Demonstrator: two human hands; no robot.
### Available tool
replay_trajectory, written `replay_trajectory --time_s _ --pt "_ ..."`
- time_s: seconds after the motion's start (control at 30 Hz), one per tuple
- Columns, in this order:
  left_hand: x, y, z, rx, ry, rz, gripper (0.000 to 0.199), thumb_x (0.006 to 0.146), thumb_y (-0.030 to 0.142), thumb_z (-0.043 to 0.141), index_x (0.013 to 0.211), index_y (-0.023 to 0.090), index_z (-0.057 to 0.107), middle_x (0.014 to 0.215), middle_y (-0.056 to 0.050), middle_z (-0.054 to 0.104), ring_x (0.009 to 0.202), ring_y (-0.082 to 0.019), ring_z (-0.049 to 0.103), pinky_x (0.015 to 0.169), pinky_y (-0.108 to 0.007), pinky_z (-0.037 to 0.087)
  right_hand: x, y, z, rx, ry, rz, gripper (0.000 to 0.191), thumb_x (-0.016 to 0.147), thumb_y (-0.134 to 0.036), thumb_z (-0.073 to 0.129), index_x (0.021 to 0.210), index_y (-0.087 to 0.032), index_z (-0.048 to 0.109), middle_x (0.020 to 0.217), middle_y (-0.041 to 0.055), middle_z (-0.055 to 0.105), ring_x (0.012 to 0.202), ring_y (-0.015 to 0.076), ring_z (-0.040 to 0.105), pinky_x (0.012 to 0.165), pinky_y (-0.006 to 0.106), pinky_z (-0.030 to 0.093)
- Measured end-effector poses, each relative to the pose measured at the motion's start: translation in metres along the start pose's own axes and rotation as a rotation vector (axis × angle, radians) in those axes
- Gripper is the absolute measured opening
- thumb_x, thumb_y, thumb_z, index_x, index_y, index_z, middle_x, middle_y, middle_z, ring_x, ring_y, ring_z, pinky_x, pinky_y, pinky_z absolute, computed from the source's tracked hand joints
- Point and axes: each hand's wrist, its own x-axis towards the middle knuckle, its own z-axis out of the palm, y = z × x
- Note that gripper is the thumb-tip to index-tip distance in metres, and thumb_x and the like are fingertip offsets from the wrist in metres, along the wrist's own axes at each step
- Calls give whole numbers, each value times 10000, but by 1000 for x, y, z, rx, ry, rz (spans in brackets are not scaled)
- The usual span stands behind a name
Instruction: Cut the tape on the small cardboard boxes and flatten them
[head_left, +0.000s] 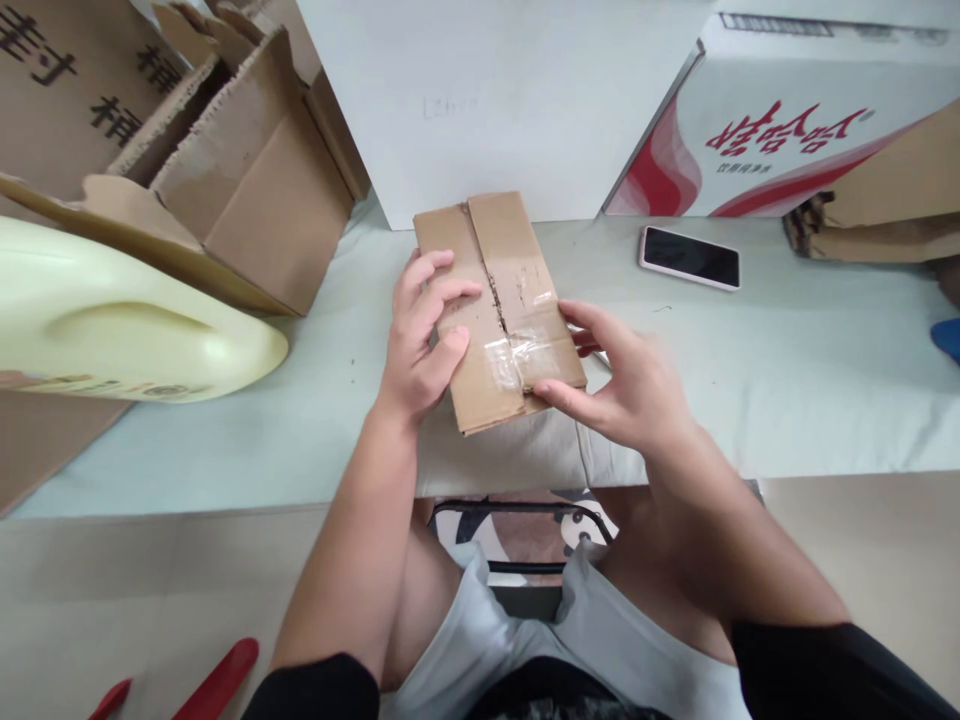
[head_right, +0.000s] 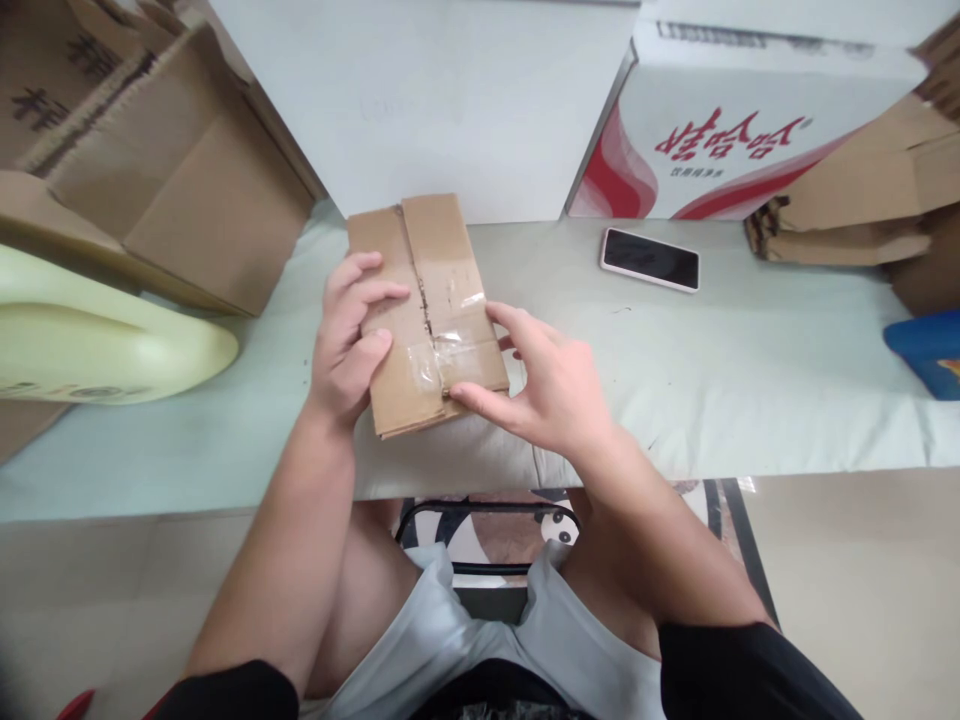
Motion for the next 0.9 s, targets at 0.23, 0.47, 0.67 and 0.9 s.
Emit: replay_trajectory --time_s 0.23,0.47,0.67,0.9 --pt "0 1 -2 -16 1 -8 443 987 646 527 1206 301 697 1555 -86 549 1553 -376 417 1325 -593 327 1 -1 -1 76 3 -11 544 890 -518 705 1333 -205 665 1270 138 787 924 267 784 847 450 662" --pt "6 10 -6 47 -24 4 272 940 425 586 1089 269 751 1478 -98 609 1442 -373 534 1279 -584 388 1 2 -2 135 3 -34 522 962 -570 617 1318 -189 649 1263 152 771 897 254 761 827 452 652" --pt "10 18 -8 114 -28 -9 270 837 259 602 1052 286 763 1384 -83 660 1339 -353 593 1244 -576 441 0 4 3 101 18 -164 528 934 -529 689 1377 -252 615 1442 172 629 1250 324 677 982 511 635" --pt "8 22 -12 159 -148 38 413 970 286 487 1257 350 777 1492 -61 598 1438 -337 521 1341 -602 301 0 2 7 10 -65 -334 411 980 -478 607 1322 -269 699 1530 165 527 1481 388 489 1219 652 452"
